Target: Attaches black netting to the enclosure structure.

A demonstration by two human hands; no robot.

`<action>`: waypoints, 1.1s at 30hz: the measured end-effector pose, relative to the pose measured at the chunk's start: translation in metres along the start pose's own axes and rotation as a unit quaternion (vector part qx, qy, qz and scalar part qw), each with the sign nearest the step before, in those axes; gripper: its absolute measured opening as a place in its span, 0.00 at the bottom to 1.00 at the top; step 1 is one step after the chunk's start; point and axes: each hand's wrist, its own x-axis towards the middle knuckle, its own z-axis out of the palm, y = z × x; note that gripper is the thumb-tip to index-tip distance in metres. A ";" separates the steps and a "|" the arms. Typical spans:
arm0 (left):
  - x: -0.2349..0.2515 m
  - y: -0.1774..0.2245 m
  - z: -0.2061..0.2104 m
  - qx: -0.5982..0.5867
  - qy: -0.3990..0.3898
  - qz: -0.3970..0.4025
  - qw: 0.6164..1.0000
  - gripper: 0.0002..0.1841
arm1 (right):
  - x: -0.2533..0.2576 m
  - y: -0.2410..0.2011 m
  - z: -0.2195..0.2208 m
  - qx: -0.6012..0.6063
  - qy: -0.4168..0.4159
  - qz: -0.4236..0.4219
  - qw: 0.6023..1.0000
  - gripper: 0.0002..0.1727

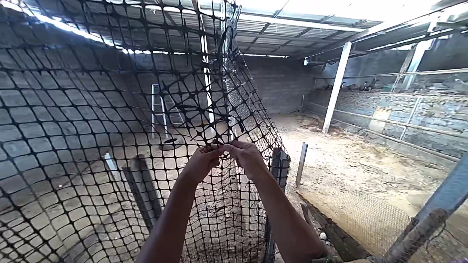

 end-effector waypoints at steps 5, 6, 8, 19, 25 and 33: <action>-0.001 -0.004 0.002 -0.012 0.008 0.008 1.000 0.11 | 0.004 -0.001 -0.015 0.009 -0.062 0.000 0.998 0.09; 0.000 -0.005 0.004 -0.017 0.018 0.014 1.000 0.12 | 0.005 -0.003 -0.018 0.011 -0.074 0.003 0.997 0.10; -0.001 -0.006 0.009 -0.022 0.060 0.032 0.997 0.12 | 0.009 -0.005 -0.022 0.020 -0.094 0.010 0.995 0.10; -0.056 -0.043 0.092 0.021 0.355 0.256 0.899 0.32 | 0.007 -0.007 -0.033 0.086 -0.177 0.041 0.980 0.08; -0.057 -0.043 0.094 0.133 0.375 0.264 0.879 0.31 | 0.004 -0.008 -0.036 0.103 -0.194 0.034 0.975 0.08; -0.107 -0.029 0.087 0.393 0.335 0.174 0.839 0.23 | 0.011 -0.006 -0.036 0.064 -0.191 0.014 0.979 0.10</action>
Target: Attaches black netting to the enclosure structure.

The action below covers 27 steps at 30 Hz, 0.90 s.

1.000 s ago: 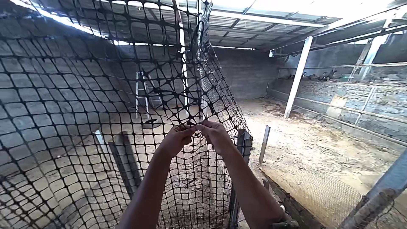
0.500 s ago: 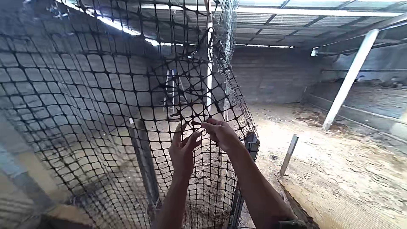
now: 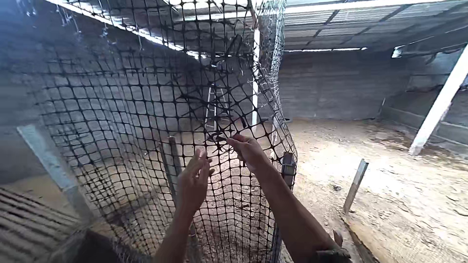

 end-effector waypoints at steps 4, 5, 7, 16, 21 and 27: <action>0.013 -0.001 0.012 0.199 0.096 0.248 0.943 0.14 | 0.000 0.003 0.001 0.001 -0.004 -0.004 1.000 0.09; 0.025 -0.001 0.016 0.215 0.086 0.277 0.933 0.13 | 0.000 0.003 0.001 -0.003 -0.005 -0.005 1.000 0.09; 0.048 -0.003 0.020 0.245 0.044 0.291 0.924 0.13 | -0.002 0.001 0.000 -0.013 -0.008 -0.003 1.000 0.09; 0.085 0.016 0.001 0.281 -0.131 0.308 0.900 0.08 | -0.004 -0.001 -0.005 -0.039 -0.019 -0.019 0.999 0.11; 0.079 0.007 0.006 0.251 -0.117 0.327 0.904 0.10 | -0.010 0.005 -0.002 -0.076 -0.018 -0.086 0.993 0.12; 0.080 -0.010 0.003 0.209 -0.093 0.304 0.925 0.13 | -0.031 0.012 0.013 -0.183 0.049 -0.165 0.968 0.14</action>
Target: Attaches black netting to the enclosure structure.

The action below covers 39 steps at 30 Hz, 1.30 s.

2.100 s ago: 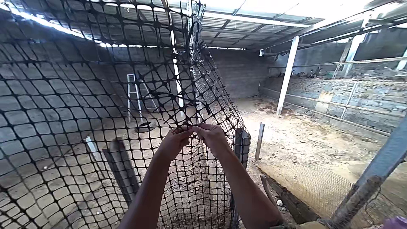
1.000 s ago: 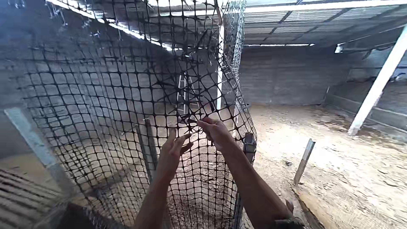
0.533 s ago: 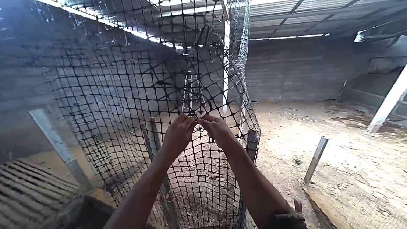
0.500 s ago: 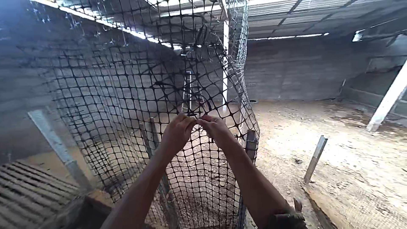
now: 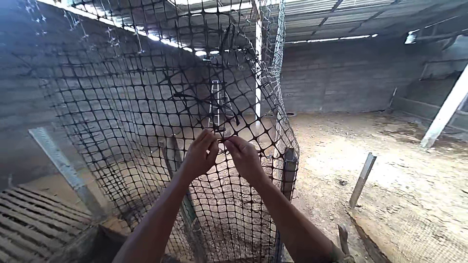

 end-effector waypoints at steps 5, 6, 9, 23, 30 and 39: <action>-0.005 -0.006 -0.001 -0.026 0.016 -0.003 1.000 0.12 | -0.024 -0.011 0.013 -0.158 0.080 -0.074 0.981 0.13; -0.005 -0.006 -0.002 -0.027 0.019 -0.002 0.999 0.11 | -0.026 -0.013 0.013 -0.195 0.087 -0.090 0.973 0.13; -0.007 -0.008 -0.002 -0.027 0.023 0.005 0.999 0.11 | -0.031 -0.025 0.007 -0.317 0.100 -0.125 0.935 0.12; 0.010 0.045 -0.050 0.011 -0.076 -0.083 0.994 0.12 | 0.012 -0.040 -0.016 -0.358 -0.130 -0.210 0.900 0.12; -0.004 0.046 -0.029 -0.096 0.083 -0.110 0.986 0.14 | 0.032 -0.029 -0.042 -0.223 -0.142 -0.214 0.940 0.12; 0.004 0.058 -0.003 0.033 0.109 -0.077 0.991 0.05 | 0.046 -0.042 -0.052 -0.150 -0.183 -0.128 0.963 0.09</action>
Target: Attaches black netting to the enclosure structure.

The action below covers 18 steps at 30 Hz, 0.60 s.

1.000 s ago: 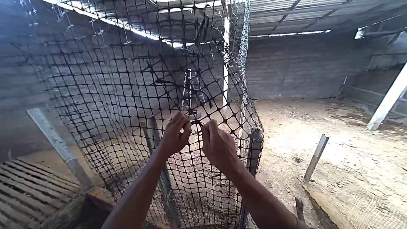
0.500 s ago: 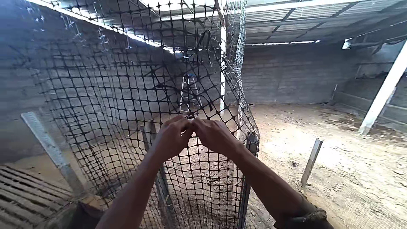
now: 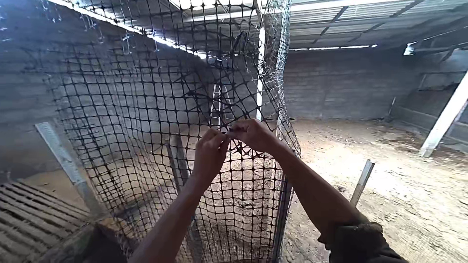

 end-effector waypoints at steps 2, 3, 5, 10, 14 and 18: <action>-0.001 0.011 0.002 -0.060 0.005 -0.096 0.994 0.07 | 0.002 0.001 -0.001 -0.006 0.007 -0.007 1.000 0.09; -0.002 0.014 0.005 -0.090 0.010 -0.133 0.987 0.09 | 0.002 0.002 -0.001 -0.017 0.006 -0.010 1.000 0.08; -0.007 0.012 0.018 -0.124 0.052 -0.153 0.979 0.09 | 0.002 0.000 -0.001 -0.045 -0.001 -0.020 0.999 0.08; -0.013 -0.001 0.044 -0.145 0.161 -0.137 0.966 0.06 | 0.004 -0.008 0.001 -0.099 -0.030 -0.048 0.993 0.08; -0.014 -0.004 0.052 -0.157 0.188 -0.132 0.960 0.06 | 0.002 -0.006 0.006 -0.114 -0.023 -0.057 0.992 0.09; -0.015 -0.007 0.055 -0.165 0.193 -0.125 0.959 0.04 | 0.000 -0.005 0.010 -0.129 -0.010 -0.060 0.990 0.09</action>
